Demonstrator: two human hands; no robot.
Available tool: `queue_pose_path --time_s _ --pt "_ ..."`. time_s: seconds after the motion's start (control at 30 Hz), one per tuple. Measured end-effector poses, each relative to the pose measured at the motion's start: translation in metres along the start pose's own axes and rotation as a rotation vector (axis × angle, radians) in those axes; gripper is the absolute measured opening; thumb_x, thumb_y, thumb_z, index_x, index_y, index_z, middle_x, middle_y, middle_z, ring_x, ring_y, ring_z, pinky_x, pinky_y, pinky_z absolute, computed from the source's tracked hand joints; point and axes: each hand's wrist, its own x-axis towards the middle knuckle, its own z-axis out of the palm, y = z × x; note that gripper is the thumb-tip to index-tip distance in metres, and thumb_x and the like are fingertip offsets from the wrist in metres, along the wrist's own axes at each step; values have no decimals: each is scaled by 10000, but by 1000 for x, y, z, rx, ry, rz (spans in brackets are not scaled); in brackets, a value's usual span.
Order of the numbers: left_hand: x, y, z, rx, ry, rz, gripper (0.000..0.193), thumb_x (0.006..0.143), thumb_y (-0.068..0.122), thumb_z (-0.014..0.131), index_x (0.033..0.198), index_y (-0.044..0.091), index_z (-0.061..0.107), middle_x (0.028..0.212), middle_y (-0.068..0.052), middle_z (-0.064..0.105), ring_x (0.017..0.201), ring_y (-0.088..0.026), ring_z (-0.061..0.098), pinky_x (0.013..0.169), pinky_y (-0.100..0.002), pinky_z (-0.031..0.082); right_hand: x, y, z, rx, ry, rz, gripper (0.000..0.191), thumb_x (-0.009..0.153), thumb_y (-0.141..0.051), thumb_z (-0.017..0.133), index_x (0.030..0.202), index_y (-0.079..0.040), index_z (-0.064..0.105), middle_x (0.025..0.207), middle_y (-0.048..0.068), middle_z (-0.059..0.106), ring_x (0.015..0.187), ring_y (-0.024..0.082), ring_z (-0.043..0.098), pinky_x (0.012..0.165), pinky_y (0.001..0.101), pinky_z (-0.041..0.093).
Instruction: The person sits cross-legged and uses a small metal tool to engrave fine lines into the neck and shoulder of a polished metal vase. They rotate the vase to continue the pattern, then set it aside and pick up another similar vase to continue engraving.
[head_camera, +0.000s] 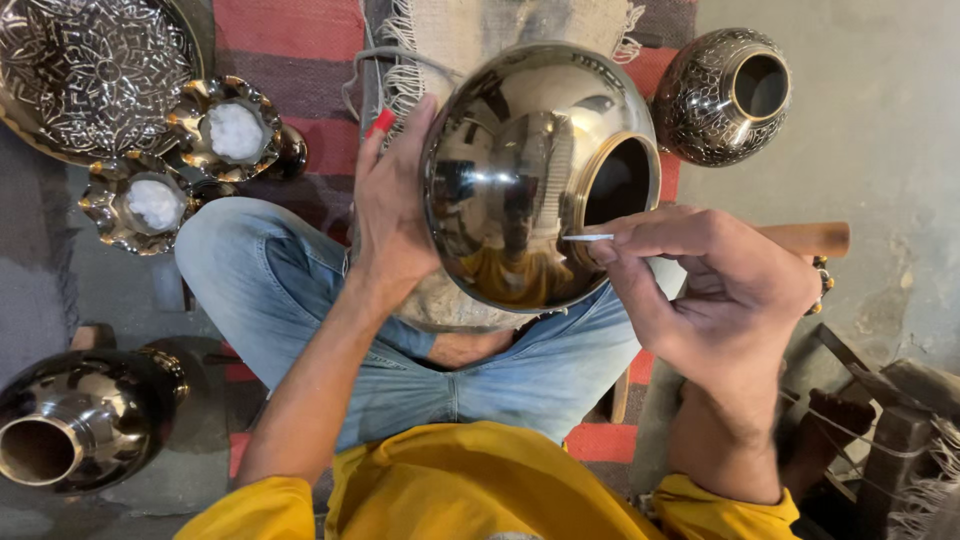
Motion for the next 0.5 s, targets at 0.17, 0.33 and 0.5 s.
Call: queue_pose_path --time_s 0.17,0.33,0.5 --pt "51 -21 -20 -176 -246 92 1328 650 490 958 1619 18 183 1483 -57 599 1329 -280 637 1277 -570 226 8 -6 -9 -120 -108 -68 131 897 161 717 950 54 667 965 148 759 862 149 754 770 211 596" --pt "60 -11 -31 -133 -308 121 1360 620 464 944 1631 27 147 1581 -126 533 1372 -300 626 1284 -586 201 10 1 -12 -129 -144 -123 125 907 154 726 954 51 674 976 141 763 864 152 760 790 218 606" --pt "12 10 -13 30 -31 -18 1266 700 517 901 1556 -18 138 1555 -334 366 1406 -487 468 1226 -573 210 3 9 -6 -10 -73 -74 123 934 151 682 1023 70 657 1047 159 749 883 153 747 825 233 615"
